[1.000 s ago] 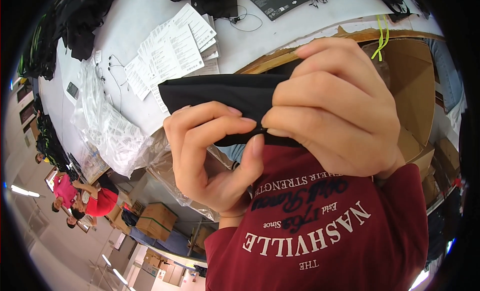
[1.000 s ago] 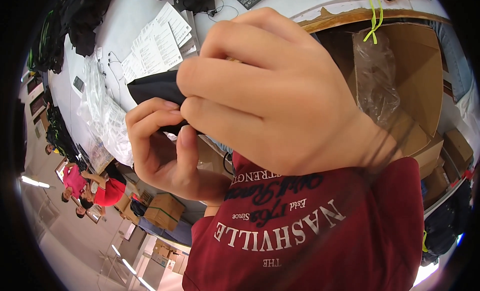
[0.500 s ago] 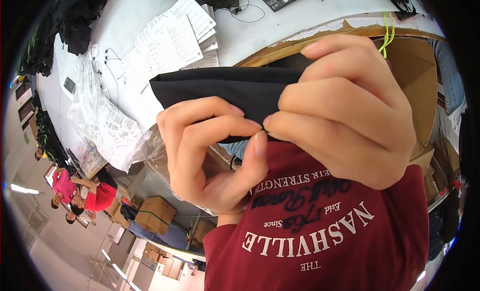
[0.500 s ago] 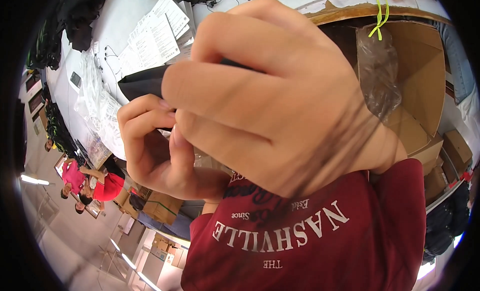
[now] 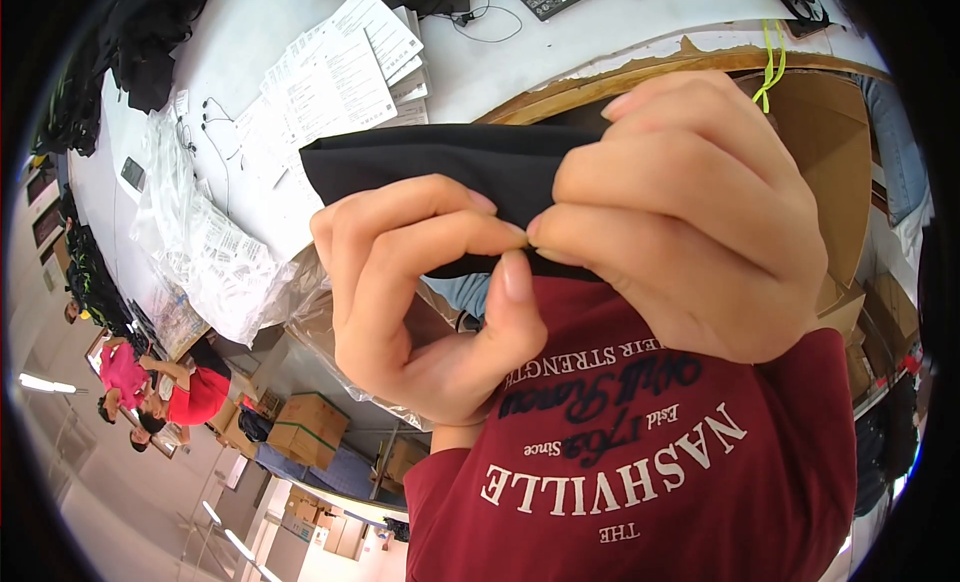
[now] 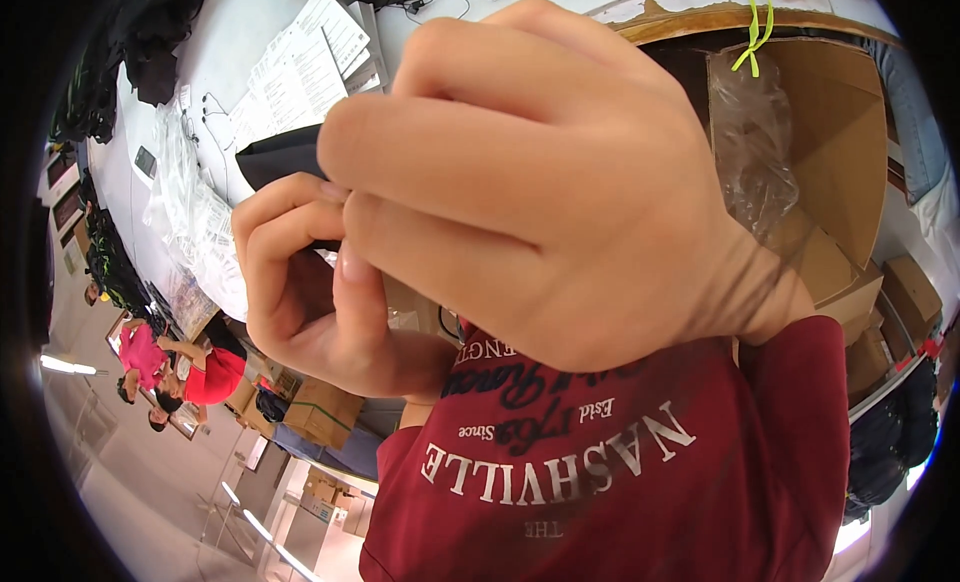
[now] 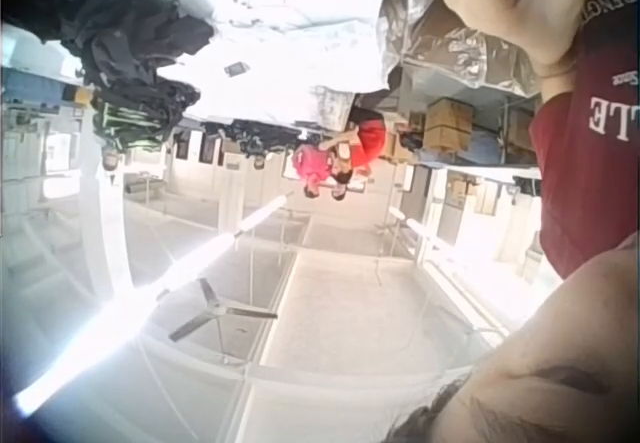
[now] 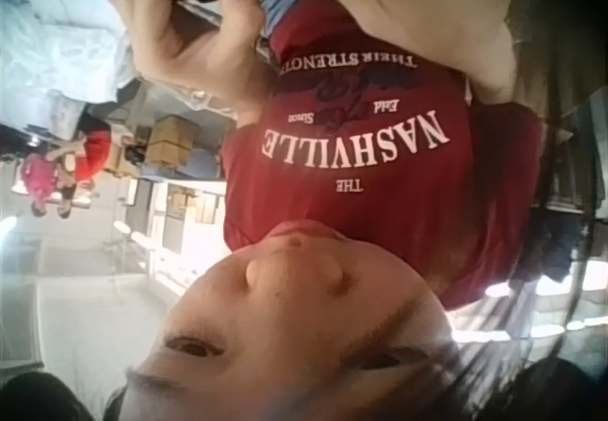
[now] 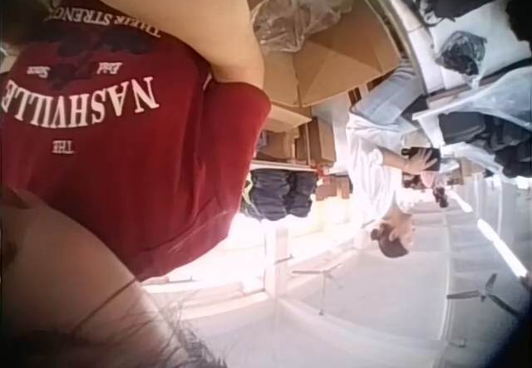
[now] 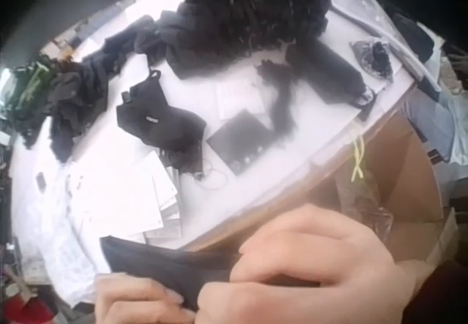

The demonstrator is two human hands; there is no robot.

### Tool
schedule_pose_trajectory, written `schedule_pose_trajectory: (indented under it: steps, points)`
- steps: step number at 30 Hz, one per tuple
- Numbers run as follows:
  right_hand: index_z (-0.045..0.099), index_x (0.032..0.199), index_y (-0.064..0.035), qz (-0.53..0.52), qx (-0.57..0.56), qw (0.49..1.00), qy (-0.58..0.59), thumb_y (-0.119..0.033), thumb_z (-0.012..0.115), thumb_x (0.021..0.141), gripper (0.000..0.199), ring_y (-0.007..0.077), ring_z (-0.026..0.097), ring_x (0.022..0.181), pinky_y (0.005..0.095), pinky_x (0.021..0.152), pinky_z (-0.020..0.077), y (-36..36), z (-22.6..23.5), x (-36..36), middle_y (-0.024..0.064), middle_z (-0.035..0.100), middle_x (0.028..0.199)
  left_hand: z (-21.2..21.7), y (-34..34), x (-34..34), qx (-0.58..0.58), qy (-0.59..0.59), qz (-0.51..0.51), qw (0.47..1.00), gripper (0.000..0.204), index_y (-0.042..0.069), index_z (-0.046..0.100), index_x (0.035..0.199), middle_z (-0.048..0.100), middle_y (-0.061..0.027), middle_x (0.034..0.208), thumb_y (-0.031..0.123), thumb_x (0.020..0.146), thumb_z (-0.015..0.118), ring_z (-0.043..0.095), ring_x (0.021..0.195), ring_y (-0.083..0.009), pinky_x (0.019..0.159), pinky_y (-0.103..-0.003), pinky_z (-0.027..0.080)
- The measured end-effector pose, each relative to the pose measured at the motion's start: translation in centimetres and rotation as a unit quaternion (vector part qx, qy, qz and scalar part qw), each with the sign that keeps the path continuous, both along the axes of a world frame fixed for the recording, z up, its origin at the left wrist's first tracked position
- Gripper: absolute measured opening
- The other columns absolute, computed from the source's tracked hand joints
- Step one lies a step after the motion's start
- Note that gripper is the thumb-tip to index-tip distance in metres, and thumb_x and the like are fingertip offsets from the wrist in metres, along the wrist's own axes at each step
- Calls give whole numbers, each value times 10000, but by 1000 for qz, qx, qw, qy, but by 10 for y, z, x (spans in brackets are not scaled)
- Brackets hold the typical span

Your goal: Placing instruction manuals and tags into small black pouches.

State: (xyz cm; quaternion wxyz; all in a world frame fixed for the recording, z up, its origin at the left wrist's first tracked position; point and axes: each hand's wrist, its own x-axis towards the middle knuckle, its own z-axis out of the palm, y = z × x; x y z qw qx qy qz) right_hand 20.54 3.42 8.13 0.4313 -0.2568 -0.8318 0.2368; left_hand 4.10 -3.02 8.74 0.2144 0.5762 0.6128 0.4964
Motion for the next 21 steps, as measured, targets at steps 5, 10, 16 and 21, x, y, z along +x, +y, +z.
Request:
schedule_pose_trajectory:
  steps: [5,10,16,21]
  points:
    - [682,743,-13,2,2,1000,3,-153,687,579,216,212,551,685,380,670,516,-2,3,-3,68,631,794,1,1,1,-8,-15,8,1000,198,78,666,752,642,-44,811,69,561,719,517,764,-173,732,-285,368]
    - [681,739,-8,0,9,1000,0,-154,680,573,221,213,551,679,375,655,516,-5,4,-2,73,632,793,0,0,1,-6,-24,8,1000,191,81,662,743,641,-41,801,80,561,723,515,761,-174,731,-286,365]
    - [682,742,-8,7,2,1000,7,-149,676,573,220,212,554,682,372,654,517,-1,3,-6,72,636,796,2,-3,-5,-21,10,-37,999,190,-57,602,786,584,-143,914,98,692,663,535,840,-181,807,-278,410]
    - [688,750,-16,2,-2,1000,-8,-139,688,579,211,209,557,688,369,659,516,-3,4,-6,64,638,801,2,-3,-8,-18,9,-61,998,184,-50,607,783,585,-146,913,100,691,663,537,840,-185,806,-283,410]
